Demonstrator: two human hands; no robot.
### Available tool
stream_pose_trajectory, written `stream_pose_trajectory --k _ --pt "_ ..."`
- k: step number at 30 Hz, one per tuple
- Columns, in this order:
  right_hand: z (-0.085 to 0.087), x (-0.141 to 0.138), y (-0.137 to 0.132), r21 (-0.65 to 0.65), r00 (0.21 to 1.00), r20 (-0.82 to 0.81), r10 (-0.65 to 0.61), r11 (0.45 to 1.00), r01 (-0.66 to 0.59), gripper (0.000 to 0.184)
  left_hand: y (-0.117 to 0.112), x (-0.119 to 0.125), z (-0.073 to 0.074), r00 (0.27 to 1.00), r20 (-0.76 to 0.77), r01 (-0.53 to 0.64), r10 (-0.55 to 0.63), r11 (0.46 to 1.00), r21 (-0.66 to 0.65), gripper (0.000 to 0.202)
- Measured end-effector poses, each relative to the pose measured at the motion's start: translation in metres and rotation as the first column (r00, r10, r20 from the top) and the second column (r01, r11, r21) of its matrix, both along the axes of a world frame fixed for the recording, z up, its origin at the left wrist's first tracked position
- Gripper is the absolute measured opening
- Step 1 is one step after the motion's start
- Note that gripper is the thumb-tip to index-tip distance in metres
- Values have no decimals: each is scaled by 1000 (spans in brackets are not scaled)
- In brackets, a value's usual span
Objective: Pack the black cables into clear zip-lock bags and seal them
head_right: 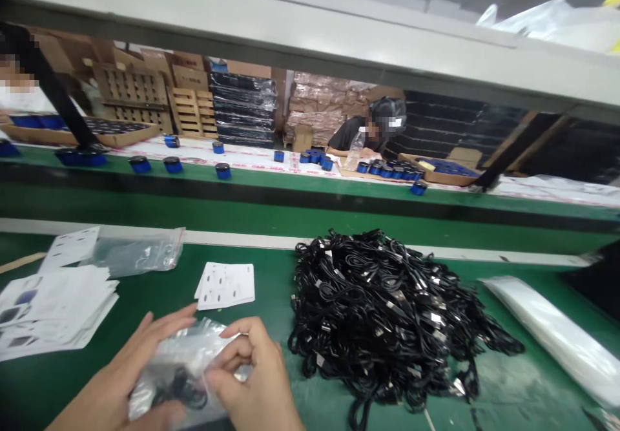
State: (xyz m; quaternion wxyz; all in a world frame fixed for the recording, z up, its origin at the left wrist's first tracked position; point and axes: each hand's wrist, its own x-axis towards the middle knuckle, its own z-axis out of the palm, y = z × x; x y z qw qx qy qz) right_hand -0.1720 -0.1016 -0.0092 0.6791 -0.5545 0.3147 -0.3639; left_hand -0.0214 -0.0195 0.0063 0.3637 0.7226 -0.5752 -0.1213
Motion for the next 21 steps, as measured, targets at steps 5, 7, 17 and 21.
stream_pose_trajectory --k 5,7,17,21 --pt "9 -6 -12 -51 991 -28 133 990 -134 19 -9 5 19 938 -342 166 -47 930 329 17" --pt "3 -11 -13 14 994 25 106 994 -106 27 -11 0 13 866 -500 161 16 937 309 21" --pt "-10 -12 2 -228 988 -155 -14 973 -22 21 -3 -15 -2 587 -805 83 85 983 164 37" --pt "-7 -13 2 -258 983 -171 -71 966 25 18 0 -10 2 654 -734 33 181 963 266 39"
